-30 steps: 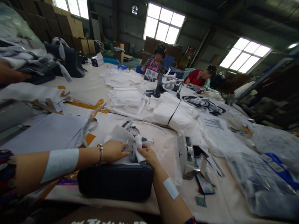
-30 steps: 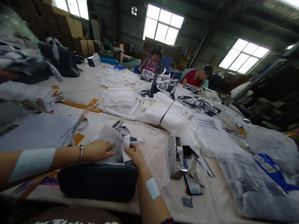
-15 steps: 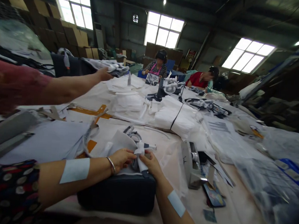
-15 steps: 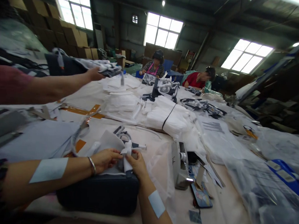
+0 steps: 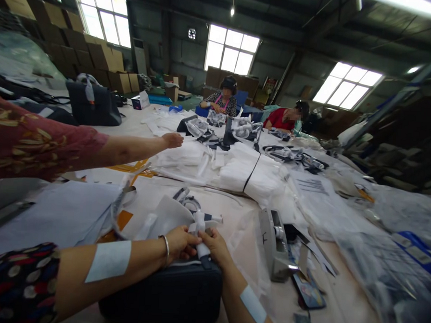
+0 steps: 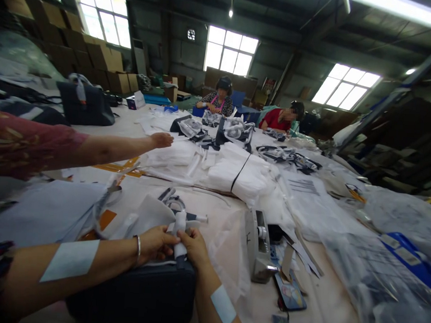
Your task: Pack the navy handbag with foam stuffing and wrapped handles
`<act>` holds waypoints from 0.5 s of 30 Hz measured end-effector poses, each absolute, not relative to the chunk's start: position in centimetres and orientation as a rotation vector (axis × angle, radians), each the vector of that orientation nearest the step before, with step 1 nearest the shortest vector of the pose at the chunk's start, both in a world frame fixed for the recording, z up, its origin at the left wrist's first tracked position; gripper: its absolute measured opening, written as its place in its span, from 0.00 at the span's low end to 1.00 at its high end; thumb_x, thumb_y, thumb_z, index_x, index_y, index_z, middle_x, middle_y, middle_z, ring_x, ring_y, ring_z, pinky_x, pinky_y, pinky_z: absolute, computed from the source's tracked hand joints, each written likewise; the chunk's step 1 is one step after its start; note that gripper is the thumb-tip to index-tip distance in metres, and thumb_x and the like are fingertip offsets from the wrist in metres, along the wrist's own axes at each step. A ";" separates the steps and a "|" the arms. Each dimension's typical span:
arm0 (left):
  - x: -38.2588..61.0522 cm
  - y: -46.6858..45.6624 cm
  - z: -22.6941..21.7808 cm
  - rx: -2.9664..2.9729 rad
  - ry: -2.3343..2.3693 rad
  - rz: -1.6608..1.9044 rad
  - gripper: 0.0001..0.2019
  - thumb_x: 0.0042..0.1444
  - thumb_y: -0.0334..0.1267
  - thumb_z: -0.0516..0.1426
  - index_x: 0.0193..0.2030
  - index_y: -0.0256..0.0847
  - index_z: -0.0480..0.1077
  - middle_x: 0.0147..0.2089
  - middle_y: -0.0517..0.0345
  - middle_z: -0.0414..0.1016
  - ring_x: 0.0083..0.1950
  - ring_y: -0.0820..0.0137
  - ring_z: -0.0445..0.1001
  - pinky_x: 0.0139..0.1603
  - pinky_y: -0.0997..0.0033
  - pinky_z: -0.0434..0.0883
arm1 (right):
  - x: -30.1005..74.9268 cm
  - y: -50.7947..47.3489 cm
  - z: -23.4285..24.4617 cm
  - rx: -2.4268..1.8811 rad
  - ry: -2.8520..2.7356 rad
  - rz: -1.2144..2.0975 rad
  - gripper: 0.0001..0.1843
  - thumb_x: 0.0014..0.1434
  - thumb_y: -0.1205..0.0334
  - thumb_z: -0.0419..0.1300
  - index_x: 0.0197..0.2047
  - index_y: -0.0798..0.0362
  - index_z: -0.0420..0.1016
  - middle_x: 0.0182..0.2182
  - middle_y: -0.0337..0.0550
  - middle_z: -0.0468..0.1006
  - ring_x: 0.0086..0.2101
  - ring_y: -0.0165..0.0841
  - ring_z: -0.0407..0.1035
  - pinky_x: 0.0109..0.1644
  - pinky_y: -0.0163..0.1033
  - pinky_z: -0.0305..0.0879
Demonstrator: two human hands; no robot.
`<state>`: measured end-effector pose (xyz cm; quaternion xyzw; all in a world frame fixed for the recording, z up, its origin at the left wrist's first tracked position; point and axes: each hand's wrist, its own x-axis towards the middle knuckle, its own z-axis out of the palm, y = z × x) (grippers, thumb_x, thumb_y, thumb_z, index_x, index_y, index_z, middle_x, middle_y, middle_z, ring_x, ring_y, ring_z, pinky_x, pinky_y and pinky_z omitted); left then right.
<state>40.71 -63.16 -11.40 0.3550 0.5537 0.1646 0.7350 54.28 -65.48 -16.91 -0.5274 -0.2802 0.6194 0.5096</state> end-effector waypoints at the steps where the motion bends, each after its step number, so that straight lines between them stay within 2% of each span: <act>1: 40.7 -63.2 -11.4 0.776 1.216 0.361 0.24 0.41 0.38 0.63 0.44 0.40 0.57 0.29 0.63 0.70 0.21 0.76 0.68 0.19 0.79 0.59 | 54.2 -65.5 -17.0 -1.256 -0.662 1.499 0.31 0.31 0.43 0.72 0.25 0.52 0.59 0.18 0.30 0.64 0.20 0.25 0.57 0.26 0.33 0.53; 10: 41.0 -63.4 -11.0 0.827 1.303 0.327 0.21 0.47 0.38 0.61 0.46 0.39 0.58 0.31 0.58 0.73 0.21 0.75 0.70 0.18 0.79 0.58 | 54.3 -65.9 -17.3 -1.184 -0.656 1.551 0.28 0.35 0.46 0.71 0.30 0.53 0.62 0.21 0.33 0.69 0.21 0.26 0.60 0.27 0.34 0.54; 15: 41.2 -63.3 -10.9 0.856 1.334 0.307 0.19 0.49 0.37 0.59 0.46 0.40 0.58 0.30 0.59 0.72 0.20 0.75 0.69 0.18 0.79 0.58 | 54.8 -66.4 -16.3 -1.234 -0.711 1.467 0.24 0.39 0.47 0.69 0.28 0.53 0.63 0.20 0.33 0.68 0.21 0.26 0.59 0.25 0.34 0.54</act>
